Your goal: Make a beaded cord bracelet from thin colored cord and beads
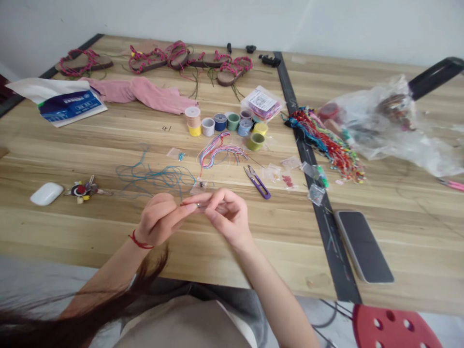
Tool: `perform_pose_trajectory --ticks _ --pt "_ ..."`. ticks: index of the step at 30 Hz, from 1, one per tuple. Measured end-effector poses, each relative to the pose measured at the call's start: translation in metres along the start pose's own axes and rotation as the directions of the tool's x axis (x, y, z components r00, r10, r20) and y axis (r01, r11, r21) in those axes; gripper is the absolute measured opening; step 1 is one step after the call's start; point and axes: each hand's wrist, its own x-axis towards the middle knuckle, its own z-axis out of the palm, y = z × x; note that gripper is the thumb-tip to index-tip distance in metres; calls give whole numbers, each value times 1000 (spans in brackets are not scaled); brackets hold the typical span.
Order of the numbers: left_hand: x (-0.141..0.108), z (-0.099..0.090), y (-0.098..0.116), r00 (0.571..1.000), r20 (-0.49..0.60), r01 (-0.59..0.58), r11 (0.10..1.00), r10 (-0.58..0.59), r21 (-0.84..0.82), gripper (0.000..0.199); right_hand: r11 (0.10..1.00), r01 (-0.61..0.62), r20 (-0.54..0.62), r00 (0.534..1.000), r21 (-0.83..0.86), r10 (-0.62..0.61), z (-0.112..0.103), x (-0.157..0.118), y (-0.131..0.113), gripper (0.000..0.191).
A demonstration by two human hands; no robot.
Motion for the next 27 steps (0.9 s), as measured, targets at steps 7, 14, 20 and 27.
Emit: perform_pose_trajectory --ticks 7,14,20,27 --pt "-2 1 0 1000 1 9 1000 -9 16 14 999 -40 -17 999 -3 40 -2 -1 1 18" --pt "-3 1 0 1000 10 11 1000 -12 20 14 997 -74 -29 997 -11 73 -3 -1 2 21" --pt "-4 1 0 1000 -4 7 1000 -6 29 17 995 -91 -51 995 -40 89 -3 -1 2 23" --pt "-7 2 -3 999 -19 28 998 -27 63 23 990 -48 -217 976 -131 19 -6 3 8 15"
